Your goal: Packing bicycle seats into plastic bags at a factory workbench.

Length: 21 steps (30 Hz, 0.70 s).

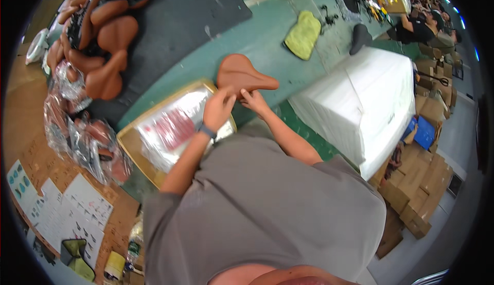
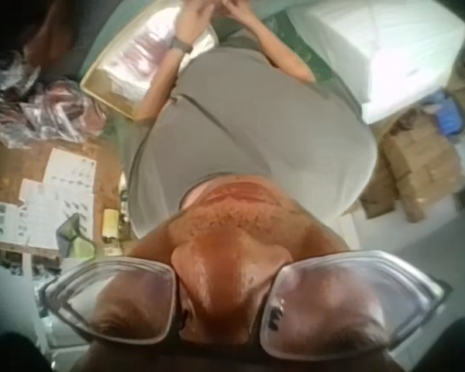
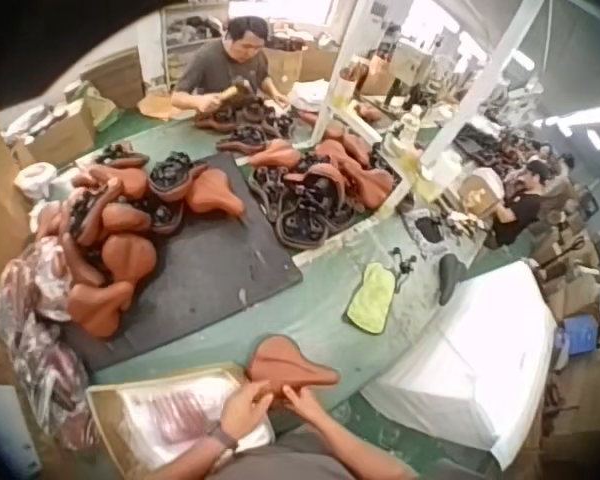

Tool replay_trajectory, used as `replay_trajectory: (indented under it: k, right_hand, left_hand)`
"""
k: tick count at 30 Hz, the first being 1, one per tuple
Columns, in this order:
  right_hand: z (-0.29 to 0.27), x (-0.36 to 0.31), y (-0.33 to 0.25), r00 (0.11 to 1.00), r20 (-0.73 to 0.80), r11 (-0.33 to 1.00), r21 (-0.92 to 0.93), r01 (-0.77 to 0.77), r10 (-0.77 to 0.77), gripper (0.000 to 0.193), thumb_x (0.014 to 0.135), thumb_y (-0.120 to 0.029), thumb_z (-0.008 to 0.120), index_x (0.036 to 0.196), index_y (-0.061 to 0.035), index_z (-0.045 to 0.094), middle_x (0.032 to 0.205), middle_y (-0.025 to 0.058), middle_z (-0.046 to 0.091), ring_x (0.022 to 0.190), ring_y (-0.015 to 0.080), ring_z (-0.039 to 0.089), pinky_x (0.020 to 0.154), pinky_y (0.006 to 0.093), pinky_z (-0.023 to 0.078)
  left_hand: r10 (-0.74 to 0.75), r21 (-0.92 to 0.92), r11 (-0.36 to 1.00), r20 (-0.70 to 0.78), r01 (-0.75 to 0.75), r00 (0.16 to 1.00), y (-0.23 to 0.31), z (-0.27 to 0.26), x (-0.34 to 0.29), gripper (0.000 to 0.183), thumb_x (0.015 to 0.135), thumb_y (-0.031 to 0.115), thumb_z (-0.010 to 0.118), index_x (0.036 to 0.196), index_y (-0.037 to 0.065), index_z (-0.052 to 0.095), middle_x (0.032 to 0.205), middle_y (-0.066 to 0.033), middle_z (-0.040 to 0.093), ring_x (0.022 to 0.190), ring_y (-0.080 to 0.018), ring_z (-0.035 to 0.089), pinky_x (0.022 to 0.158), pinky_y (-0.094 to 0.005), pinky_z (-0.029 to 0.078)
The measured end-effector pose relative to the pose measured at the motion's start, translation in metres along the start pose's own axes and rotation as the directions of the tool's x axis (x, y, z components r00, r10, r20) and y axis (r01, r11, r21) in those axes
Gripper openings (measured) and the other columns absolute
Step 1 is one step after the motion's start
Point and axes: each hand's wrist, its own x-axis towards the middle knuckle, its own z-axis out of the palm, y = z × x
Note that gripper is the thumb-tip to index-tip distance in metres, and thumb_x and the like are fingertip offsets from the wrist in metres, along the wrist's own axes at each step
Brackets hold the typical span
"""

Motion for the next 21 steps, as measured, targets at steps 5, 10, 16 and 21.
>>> replay_trajectory:
  k: [5,10,16,21]
  right_hand:
    - [-0.077,-0.116,0.014,0.696,0.109,0.251,-0.884,0.395,-0.710,0.091,0.082,-0.018,0.094,0.158,-0.0013,0.046,0.135,0.0268,0.070,0.115,0.0417,0.072,0.096,0.0486,0.060]
    - [-0.096,-0.104,0.003,0.786,0.090,0.199,-0.944,0.263,-0.612,0.114,0.078,-0.025,0.097,0.169,-0.0067,0.031,0.138,0.0274,0.069,0.118,0.0458,0.072,0.099,0.0512,0.059]
    - [-0.119,-0.069,0.012,0.949,0.172,0.322,-0.912,0.255,-0.265,0.112,0.080,-0.030,0.096,0.168,-0.0077,0.030,0.140,0.0295,0.068,0.123,0.0503,0.069,0.101,0.0555,0.058]
    - [-0.140,-0.064,0.004,0.931,0.266,0.356,-0.869,0.344,-0.251,0.106,0.081,-0.029,0.095,0.165,-0.0088,0.034,0.138,0.0297,0.068,0.122,0.0503,0.069,0.101,0.0561,0.057]
  left_hand:
    - [-0.057,0.362,0.932,0.080,0.025,0.995,-0.049,0.106,-0.006,0.103,0.090,0.032,0.088,0.167,-0.008,0.031,0.170,-0.0378,0.033,0.159,-0.0489,0.035,0.129,-0.0516,0.035]
    - [-0.256,0.603,0.764,-0.045,0.231,0.966,-0.034,0.133,0.007,0.145,0.074,0.055,0.097,0.174,-0.003,0.011,0.180,-0.0325,0.016,0.167,-0.0495,0.017,0.134,-0.0626,0.020]
    - [-0.338,0.828,0.528,-0.002,0.192,0.941,0.003,0.152,0.033,0.160,0.060,0.069,0.099,0.178,0.012,0.009,0.176,-0.0259,0.030,0.160,-0.0471,0.033,0.124,-0.0704,0.033]
    - [-0.300,0.759,0.627,0.029,0.174,0.954,-0.048,0.123,0.076,0.130,0.067,0.066,0.097,0.172,0.019,0.038,0.160,-0.0171,0.058,0.143,-0.0388,0.059,0.114,-0.0563,0.050]
